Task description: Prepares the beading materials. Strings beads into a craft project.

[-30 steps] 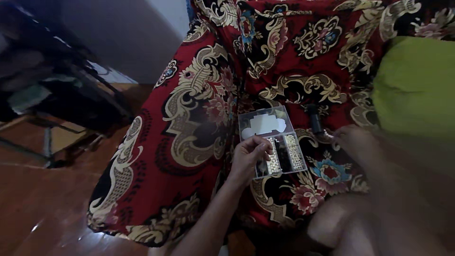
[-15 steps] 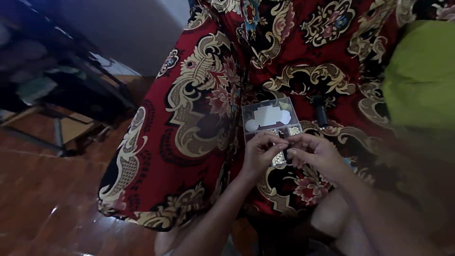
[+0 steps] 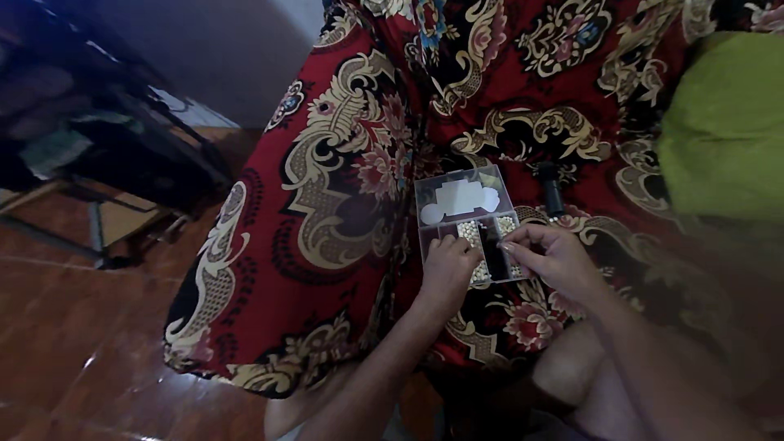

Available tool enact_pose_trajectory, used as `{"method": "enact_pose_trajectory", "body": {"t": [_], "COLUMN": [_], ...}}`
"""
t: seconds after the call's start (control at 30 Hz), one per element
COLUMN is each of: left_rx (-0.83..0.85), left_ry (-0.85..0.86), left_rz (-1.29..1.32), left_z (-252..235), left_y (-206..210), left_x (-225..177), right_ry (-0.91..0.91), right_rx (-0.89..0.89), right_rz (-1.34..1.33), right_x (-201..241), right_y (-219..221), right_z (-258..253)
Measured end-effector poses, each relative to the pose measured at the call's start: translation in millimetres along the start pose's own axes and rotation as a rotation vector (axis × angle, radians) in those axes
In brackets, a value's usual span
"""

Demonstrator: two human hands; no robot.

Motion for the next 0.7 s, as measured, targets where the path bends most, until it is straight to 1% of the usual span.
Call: {"method": "enact_pose_trajectory", "body": {"t": [0.1,0.23,0.33,0.5,0.6,0.7], "left_rx": [-0.025,-0.056,-0.030,-0.035,-0.049,-0.088], "left_ry": [0.037,0.055,0.046,0.043,-0.008,-0.167], "left_rz": [-0.084,-0.129,-0.115,-0.130,-0.008,0.343], "left_z": [1,1,0,0,-1,-4], "left_y": [5,10,11,12,6,-10], "left_x": [-1,-1,-2,-1,1,5], "right_ry": [0.005,0.000,0.000,-0.011,-0.006,-0.031], "right_rx": [0.008,0.006,0.004,-0.012,-0.017,-0.022], "right_rz": [-0.007,-0.007,-0.003,0.023,0.035,0.032], "right_x": [0,-1,-2,-2,-1,0], "right_y": [2,4,5,6,7,8], "right_z": [1,0,-1,-1,0,1]}}
Point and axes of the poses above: each hand's wrist, its own z-axis away from the middle knuckle, its own y-axis out of the palm, x = y × z, the point moved 2 cm from there along -z, towards the middle knuckle, and after that the axes turned 15 degrees about y, right-handed, at the moved point
